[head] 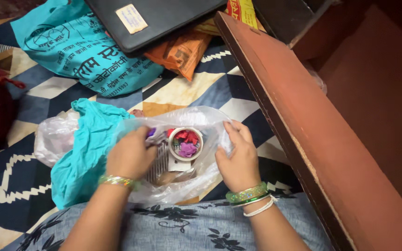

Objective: The person sits on a patterned floor mat and unpacks items from a clear plastic bag and an orange cloth bag. They place a blue cloth, a pink notebook, a black wallet, a phone, and a small box into the orange bag, then tie the plastic bag and set it aside.

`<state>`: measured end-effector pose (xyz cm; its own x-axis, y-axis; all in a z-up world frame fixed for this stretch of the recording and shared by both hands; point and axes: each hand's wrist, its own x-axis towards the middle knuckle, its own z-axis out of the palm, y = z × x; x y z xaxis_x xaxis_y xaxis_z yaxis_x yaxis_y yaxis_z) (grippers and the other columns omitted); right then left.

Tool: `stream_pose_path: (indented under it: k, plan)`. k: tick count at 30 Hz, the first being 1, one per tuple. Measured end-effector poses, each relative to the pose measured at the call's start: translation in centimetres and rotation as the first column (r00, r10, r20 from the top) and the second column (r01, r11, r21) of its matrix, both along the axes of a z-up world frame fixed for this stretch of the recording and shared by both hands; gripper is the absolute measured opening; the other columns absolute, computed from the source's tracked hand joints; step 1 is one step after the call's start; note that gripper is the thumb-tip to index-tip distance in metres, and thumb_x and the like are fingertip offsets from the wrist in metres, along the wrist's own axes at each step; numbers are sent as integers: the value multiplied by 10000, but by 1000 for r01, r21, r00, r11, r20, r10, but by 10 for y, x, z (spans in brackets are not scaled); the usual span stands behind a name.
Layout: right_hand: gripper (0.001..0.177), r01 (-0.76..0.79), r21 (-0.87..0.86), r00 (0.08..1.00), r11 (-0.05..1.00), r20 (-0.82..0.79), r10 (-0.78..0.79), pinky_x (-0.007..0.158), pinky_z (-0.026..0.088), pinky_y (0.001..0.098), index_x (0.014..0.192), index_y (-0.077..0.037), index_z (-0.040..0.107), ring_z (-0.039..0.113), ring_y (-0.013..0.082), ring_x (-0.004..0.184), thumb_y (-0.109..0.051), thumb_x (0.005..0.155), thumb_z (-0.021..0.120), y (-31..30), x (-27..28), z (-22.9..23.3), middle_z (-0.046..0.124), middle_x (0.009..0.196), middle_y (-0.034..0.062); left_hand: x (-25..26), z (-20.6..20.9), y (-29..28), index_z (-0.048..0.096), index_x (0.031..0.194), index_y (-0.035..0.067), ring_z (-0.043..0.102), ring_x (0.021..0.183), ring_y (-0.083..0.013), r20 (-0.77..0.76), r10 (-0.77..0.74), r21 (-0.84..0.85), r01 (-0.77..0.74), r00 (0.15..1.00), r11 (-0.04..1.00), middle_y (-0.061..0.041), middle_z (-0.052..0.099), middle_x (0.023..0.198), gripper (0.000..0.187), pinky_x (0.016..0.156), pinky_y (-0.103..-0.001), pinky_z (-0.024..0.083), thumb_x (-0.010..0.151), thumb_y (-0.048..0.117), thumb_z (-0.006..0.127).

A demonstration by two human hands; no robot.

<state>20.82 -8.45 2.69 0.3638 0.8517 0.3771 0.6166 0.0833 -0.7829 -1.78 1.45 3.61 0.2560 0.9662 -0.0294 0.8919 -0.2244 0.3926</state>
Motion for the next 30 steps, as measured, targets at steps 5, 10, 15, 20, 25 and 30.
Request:
stream_pose_path:
  k: [5, 10, 15, 20, 25, 30]
  plan:
    - [564, -80, 27, 996, 996, -48, 81, 1009, 499, 346, 1337, 29, 602, 618, 316, 1254, -29, 779, 664, -2, -5, 4, 569, 1400, 178, 2, 8, -14, 690, 1217, 191, 693, 999, -373, -201, -91, -192, 52, 975, 980, -165, 728, 1068, 482, 883, -497, 549, 749, 311, 703]
    - [557, -83, 38, 996, 996, -22, 84, 1015, 498, 348, 1318, 39, 618, 623, 314, 1243, -16, 766, 659, -5, -2, 9, 583, 1389, 177, 25, 1, -11, 716, 1170, 94, 617, 1193, -339, -446, -271, -327, 127, 853, 936, -156, 629, 1290, 457, 1008, -464, 492, 790, 348, 697]
    - [512, -108, -8, 993, 994, -57, 107, 983, 511, 330, 1248, 38, 656, 652, 291, 1210, -6, 738, 646, -5, -3, 14, 631, 1334, 152, 39, -20, -14, 674, 1165, 74, 548, 1224, -382, -389, -257, -175, 203, 885, 964, -192, 577, 1314, 492, 985, -497, 428, 756, 343, 726]
    - [528, -131, -42, 990, 990, -62, 128, 923, 529, 311, 1265, 5, 669, 675, 264, 1140, -6, 738, 634, -6, -4, 17, 639, 1321, 139, 53, -61, -11, 732, 1018, 129, 629, 1069, -343, -304, -426, 128, 479, 852, 868, -126, 692, 1089, 283, 944, -500, 466, 759, 238, 698]
    - [526, -125, -72, 990, 990, -75, 120, 898, 536, 305, 1260, -7, 664, 690, 253, 1092, -10, 734, 640, -6, 2, 18, 648, 1314, 127, 36, -57, 3, 718, 1057, 105, 643, 1034, -350, -359, -322, 230, 417, 876, 879, -118, 714, 1058, 356, 837, -516, 477, 707, 159, 688]
    - [552, -165, -54, 981, 985, -112, 159, 919, 530, 302, 1277, -12, 672, 694, 262, 1103, 17, 729, 616, -6, 1, 14, 648, 1293, 141, -2, -22, 11, 681, 1149, 79, 672, 1017, -360, 84, -190, -27, 192, 978, 981, -169, 726, 1076, 313, 923, -449, 514, 855, 170, 626]
